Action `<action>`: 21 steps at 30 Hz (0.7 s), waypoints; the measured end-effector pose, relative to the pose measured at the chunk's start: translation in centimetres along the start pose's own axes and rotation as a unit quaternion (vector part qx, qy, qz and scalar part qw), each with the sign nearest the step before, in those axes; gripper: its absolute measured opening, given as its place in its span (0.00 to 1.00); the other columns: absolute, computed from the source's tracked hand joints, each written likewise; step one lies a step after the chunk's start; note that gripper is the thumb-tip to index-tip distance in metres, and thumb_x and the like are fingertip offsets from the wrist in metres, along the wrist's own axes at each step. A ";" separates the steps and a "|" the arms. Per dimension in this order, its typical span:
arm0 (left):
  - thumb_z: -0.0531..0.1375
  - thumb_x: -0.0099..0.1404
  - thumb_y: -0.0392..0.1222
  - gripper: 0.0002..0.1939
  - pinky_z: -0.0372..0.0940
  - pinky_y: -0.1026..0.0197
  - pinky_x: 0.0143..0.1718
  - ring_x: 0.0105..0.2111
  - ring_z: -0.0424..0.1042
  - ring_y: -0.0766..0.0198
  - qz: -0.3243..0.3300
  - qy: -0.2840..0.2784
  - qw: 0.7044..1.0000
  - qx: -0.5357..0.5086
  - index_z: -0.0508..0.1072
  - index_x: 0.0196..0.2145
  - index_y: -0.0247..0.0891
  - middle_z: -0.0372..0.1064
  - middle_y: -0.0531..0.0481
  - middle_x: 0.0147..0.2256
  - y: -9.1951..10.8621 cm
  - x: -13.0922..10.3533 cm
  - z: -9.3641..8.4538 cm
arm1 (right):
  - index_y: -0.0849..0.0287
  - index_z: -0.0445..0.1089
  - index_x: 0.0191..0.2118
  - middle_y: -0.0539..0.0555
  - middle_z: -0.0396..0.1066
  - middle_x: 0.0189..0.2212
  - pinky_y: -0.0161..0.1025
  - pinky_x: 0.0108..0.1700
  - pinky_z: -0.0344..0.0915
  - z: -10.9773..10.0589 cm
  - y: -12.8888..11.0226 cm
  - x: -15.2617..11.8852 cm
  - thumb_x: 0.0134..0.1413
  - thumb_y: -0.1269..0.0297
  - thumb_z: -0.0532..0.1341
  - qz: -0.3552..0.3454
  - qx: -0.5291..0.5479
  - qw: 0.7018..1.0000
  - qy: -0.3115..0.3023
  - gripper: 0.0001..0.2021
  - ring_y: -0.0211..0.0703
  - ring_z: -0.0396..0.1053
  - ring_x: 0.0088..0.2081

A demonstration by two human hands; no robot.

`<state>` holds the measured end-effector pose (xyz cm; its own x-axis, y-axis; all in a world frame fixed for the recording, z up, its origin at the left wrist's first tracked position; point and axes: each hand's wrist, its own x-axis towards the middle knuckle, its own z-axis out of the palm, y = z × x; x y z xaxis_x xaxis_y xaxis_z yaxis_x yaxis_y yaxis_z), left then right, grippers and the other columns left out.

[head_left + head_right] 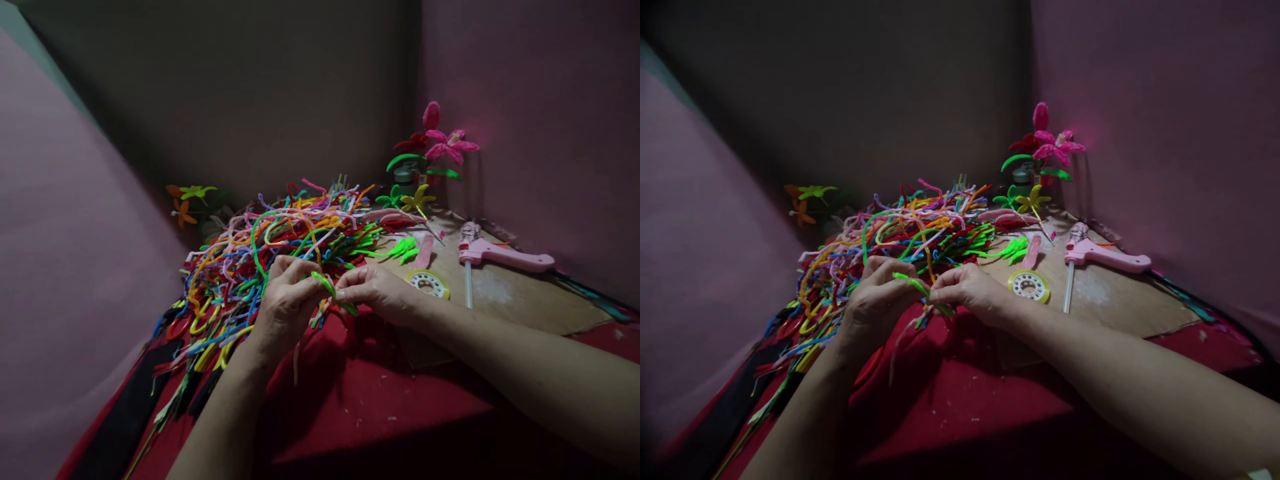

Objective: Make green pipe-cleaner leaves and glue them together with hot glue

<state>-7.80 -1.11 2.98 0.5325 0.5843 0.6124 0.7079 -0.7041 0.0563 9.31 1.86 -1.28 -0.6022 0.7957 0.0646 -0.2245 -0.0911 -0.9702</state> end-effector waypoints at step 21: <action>0.53 0.56 0.36 0.10 0.53 0.56 0.36 0.26 0.60 0.63 -0.015 -0.118 0.989 0.083 0.67 0.19 0.36 0.64 0.50 0.20 1.4 0.9 -0.1 | 0.62 0.66 0.20 0.49 0.64 0.17 0.33 0.26 0.54 1.1 0.2 -0.7 0.44 0.73 0.56 -0.154 -0.327 0.928 0.092 0.07 0.34 0.60 0.22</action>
<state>-6.36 -1.62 3.72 0.5894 0.6958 0.4105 0.7813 -0.6202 -0.0706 8.87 0.66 -1.30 -0.4330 0.8179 0.3788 0.1857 0.4922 -0.8504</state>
